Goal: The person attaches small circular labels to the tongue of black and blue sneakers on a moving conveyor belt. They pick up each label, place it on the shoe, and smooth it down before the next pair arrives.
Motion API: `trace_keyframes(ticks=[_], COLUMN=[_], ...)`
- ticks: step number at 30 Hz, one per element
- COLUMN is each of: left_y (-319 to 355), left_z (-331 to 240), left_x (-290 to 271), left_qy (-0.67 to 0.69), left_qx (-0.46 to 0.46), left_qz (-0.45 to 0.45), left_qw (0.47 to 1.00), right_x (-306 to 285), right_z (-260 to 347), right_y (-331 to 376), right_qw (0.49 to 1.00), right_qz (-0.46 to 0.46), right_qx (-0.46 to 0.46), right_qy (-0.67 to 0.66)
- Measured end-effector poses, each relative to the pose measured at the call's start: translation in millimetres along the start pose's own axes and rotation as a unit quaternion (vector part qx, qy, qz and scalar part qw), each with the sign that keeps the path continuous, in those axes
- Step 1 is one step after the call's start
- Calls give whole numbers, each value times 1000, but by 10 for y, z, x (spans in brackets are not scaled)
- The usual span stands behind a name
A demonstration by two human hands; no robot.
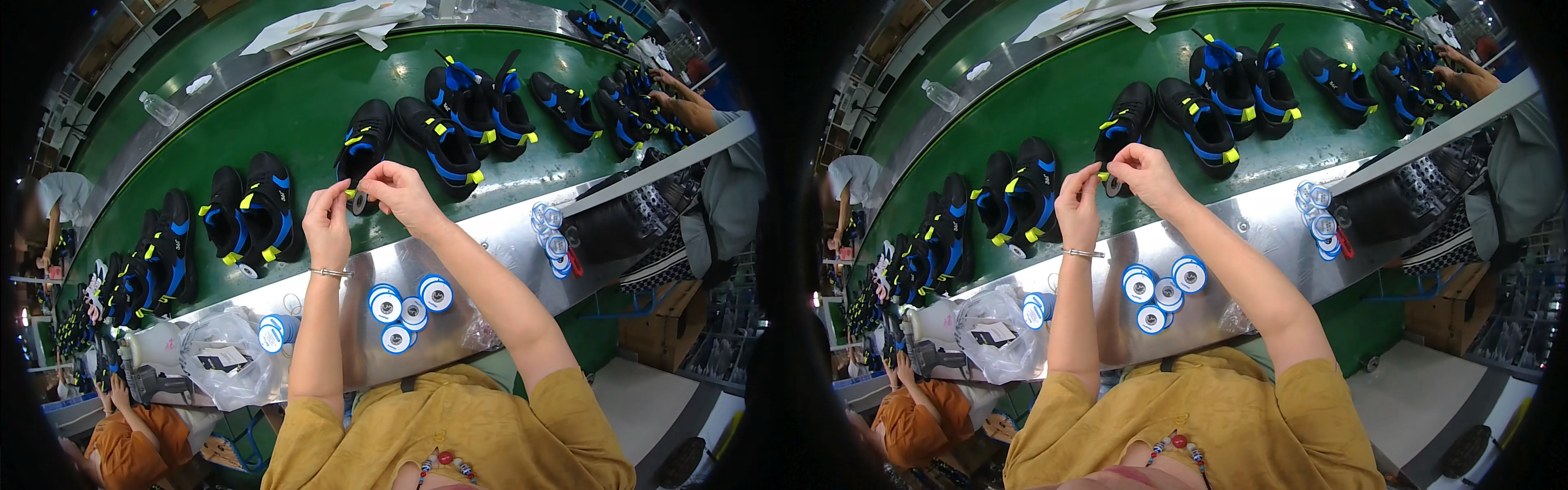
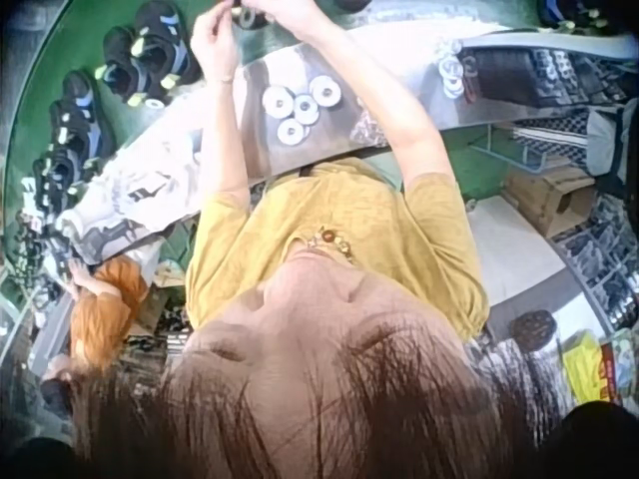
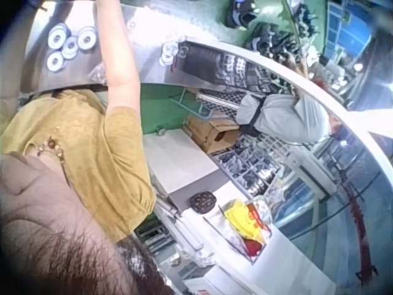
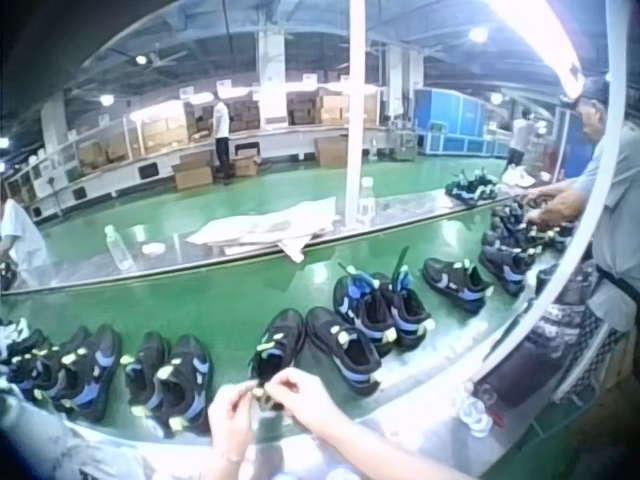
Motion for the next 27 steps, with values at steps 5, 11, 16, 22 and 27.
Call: trace_keyframes(ticks=[5,11,16,22,27], left_y=[19,12,-1,-14,-18], left_z=[-59,-117,-101,-144,-199], left_x=[4,-5,-13,-41,7], left_qy=[-13,-25,-49,-61,-72], left_qx=[25,-6,10,15,10], left_qz=[9,-3,18,32,39], left_qw=[1000,1000,999,998,997], right_x=[90,90,85,53,137], right_z=[-25,73,74,194,159], right_y=[-35,-55,-99,-91,-112], right_qw=[999,995,982,978,957], right_qz=[30,20,32,30,61], right_qx=[-12,-79,-125,-128,-167], right_qy=[-13,61,141,159,228])
Point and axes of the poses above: each hand's wrist, its own y-axis away from the middle knuckle, its own x-axis out of the palm, z = x × y, the point moved 8 cm from there along -y, towards the middle knuckle, and after that the axes turned 11 degrees about y, right-handed, at the moved point
